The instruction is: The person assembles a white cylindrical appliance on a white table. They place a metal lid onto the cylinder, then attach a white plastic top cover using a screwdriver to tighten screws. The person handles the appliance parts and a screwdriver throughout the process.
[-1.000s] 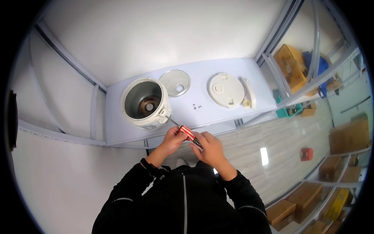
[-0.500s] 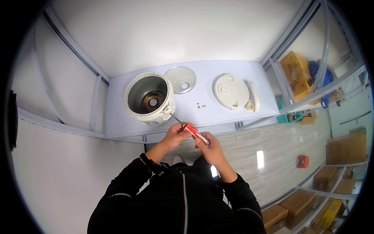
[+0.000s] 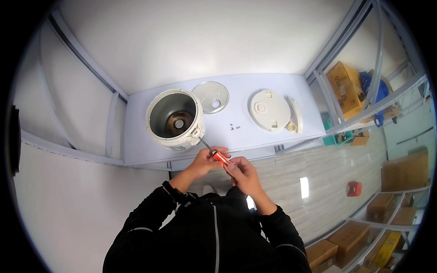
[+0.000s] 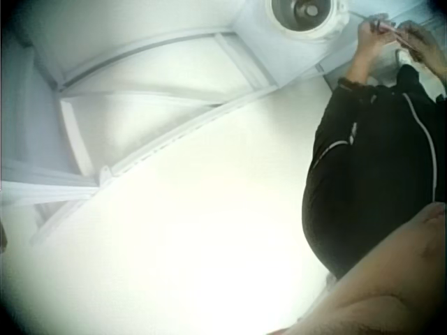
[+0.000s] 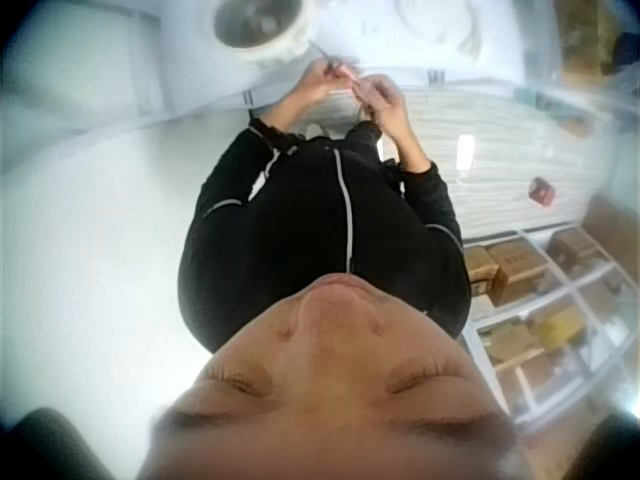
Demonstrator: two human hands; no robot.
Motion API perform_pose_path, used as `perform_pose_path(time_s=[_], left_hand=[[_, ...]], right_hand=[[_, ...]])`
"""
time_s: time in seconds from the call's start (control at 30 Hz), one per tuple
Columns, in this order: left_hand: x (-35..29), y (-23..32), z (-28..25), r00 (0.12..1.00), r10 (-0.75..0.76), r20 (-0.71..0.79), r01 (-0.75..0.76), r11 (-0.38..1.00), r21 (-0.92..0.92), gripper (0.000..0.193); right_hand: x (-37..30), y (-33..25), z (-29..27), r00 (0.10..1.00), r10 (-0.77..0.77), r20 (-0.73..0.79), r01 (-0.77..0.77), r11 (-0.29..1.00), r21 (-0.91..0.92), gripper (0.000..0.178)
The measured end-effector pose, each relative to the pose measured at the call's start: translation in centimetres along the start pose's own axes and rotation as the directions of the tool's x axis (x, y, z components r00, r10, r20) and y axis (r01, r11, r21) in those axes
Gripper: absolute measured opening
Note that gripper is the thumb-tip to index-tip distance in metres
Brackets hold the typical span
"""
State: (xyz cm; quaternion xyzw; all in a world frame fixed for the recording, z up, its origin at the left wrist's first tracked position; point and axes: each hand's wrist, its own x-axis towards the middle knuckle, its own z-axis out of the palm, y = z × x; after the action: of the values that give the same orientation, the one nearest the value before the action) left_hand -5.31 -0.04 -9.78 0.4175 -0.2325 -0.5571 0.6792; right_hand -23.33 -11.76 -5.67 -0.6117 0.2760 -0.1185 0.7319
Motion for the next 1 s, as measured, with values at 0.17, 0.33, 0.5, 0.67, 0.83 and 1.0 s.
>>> perform_pose_path(time_s=[0.17, 0.33, 0.5, 0.67, 0.83, 1.0], left_hand=[[0.2, -0.7, -0.8, 1.0, 0.0, -0.021, 0.002, 0.996, 0.09, 0.034], [0.4, -1.8, -1.2, 0.996, 0.021, -0.088, -0.008, 0.989, 0.147, 0.023], [0.8, -2.1, -1.4, 0.991, -0.025, -0.134, 0.048, 0.984, 0.174, 0.019], [0.6, -1.1, -0.5, 0.993, 0.109, -0.036, -0.109, 0.994, 0.006, 0.023], [0.5, -0.8, -1.3, 0.996, 0.072, -0.049, -0.065, 0.99, 0.123, 0.029], [0.5, -1.2, -1.2, 0.991, 0.091, -0.096, -0.074, 0.983, 0.165, 0.024]], right_hand=[[0.2, -1.8, -0.7, 0.955, 0.275, 0.112, -0.292, 0.936, 0.196, 0.032], [-0.2, -1.9, 0.0, 0.758, -0.627, 0.181, 0.518, 0.409, -0.751, 0.04], [0.2, -0.6, 0.0, 0.853, -0.509, 0.113, 0.46, 0.632, -0.624, 0.034], [0.7, -0.7, -1.1, 0.944, 0.26, 0.202, -0.319, 0.872, 0.371, 0.023], [0.1, -1.1, 0.1, 0.95, -0.311, 0.019, 0.293, 0.87, -0.397, 0.031], [-0.3, -0.9, 1.0, 0.763, -0.618, 0.192, 0.471, 0.326, -0.82, 0.036]])
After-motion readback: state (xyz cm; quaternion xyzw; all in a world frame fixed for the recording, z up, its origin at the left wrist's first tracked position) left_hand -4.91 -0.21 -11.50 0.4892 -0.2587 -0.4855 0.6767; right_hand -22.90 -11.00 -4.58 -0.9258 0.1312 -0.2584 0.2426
